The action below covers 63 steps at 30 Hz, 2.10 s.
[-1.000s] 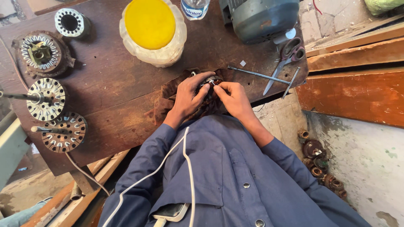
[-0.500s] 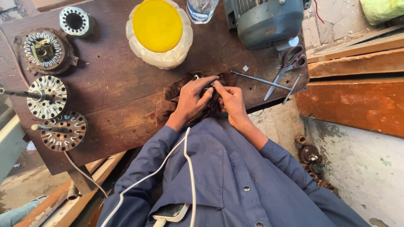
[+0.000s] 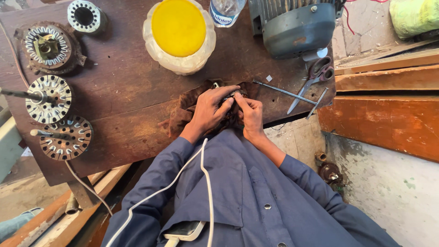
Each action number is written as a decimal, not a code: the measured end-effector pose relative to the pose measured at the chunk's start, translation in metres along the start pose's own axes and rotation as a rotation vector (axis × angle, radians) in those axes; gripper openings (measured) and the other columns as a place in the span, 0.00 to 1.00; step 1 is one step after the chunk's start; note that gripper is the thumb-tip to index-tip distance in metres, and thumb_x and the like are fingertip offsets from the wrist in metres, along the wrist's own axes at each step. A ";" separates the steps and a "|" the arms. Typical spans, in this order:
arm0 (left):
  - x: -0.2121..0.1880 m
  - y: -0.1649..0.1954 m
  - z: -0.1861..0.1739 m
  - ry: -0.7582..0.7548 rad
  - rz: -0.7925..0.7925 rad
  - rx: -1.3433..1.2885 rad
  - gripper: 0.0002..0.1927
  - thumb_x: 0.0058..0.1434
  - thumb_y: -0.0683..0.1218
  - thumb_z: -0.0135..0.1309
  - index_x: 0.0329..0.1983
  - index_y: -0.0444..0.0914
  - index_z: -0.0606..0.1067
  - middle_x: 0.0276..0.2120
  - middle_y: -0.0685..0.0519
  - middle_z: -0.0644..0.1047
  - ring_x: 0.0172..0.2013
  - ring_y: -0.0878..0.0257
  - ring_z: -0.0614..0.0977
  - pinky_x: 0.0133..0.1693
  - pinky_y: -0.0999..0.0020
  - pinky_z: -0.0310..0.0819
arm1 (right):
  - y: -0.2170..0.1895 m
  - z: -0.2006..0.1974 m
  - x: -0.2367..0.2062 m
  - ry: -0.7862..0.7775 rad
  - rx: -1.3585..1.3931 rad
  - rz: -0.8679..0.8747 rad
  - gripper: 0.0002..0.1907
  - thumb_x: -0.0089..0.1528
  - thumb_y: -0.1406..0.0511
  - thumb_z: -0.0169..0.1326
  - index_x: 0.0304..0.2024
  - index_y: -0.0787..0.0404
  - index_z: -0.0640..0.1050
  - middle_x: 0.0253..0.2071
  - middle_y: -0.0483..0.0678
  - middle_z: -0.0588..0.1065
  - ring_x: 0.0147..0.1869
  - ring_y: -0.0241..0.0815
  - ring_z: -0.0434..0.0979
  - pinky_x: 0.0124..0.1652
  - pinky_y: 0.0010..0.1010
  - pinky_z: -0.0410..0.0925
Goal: The person works on a small electrical component, likely a motor armature, using a green screwdriver and small white pieces. They repeatedly insert and adjust the white pieces into slots on the component while holding it with their left hand. The task continues throughout the clip without a visible final state.
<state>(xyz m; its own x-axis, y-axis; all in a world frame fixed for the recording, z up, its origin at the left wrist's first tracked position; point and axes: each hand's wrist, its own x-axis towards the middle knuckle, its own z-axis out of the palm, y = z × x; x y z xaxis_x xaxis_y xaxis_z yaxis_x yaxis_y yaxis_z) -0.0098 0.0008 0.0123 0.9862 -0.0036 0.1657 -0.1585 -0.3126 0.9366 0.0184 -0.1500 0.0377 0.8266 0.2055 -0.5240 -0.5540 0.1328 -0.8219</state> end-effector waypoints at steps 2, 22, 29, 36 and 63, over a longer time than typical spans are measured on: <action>0.000 0.000 -0.001 -0.002 -0.006 -0.004 0.19 0.65 0.48 0.51 0.58 0.40 0.77 0.48 0.45 0.82 0.46 0.48 0.83 0.50 0.57 0.75 | 0.000 0.001 -0.001 -0.025 0.018 -0.023 0.21 0.68 0.59 0.56 0.21 0.58 0.76 0.18 0.36 0.66 0.18 0.24 0.56 0.19 0.22 0.45; 0.004 0.012 0.005 0.110 -0.010 -0.074 0.08 0.65 0.47 0.58 0.39 0.37 0.79 0.53 0.50 0.76 0.63 0.51 0.71 0.65 0.56 0.59 | -0.010 -0.020 -0.010 -0.117 -0.292 -0.284 0.17 0.70 0.61 0.53 0.30 0.65 0.80 0.23 0.37 0.71 0.27 0.23 0.62 0.27 0.20 0.53; 0.001 0.007 0.005 0.134 -0.161 -0.198 0.08 0.67 0.46 0.57 0.40 0.36 0.80 0.56 0.50 0.75 0.62 0.54 0.70 0.64 0.58 0.60 | -0.045 -0.015 0.021 0.057 -0.369 -0.304 0.10 0.68 0.66 0.52 0.42 0.64 0.83 0.30 0.40 0.75 0.31 0.25 0.71 0.30 0.18 0.64; 0.005 0.015 0.007 0.156 -0.124 -0.207 0.09 0.67 0.46 0.58 0.42 0.35 0.80 0.56 0.50 0.75 0.62 0.53 0.70 0.64 0.58 0.61 | -0.062 0.006 0.040 -0.040 -0.857 -0.657 0.14 0.61 0.73 0.58 0.50 0.68 0.80 0.45 0.55 0.80 0.47 0.46 0.83 0.46 0.32 0.74; 0.002 0.005 0.010 0.069 -0.015 0.216 0.20 0.57 0.52 0.67 0.49 0.39 0.79 0.40 0.48 0.83 0.39 0.51 0.85 0.40 0.61 0.78 | -0.025 -0.036 0.003 -0.055 -0.709 -0.564 0.05 0.60 0.71 0.65 0.39 0.65 0.83 0.35 0.46 0.82 0.37 0.31 0.81 0.37 0.23 0.72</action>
<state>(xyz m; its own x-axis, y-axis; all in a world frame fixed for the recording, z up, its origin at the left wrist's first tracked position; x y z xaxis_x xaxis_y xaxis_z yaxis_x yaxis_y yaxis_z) -0.0084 -0.0103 0.0145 0.9814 0.0652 0.1804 -0.1229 -0.5083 0.8524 0.0387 -0.1879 0.0483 0.9408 0.3388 -0.0057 0.1372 -0.3964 -0.9078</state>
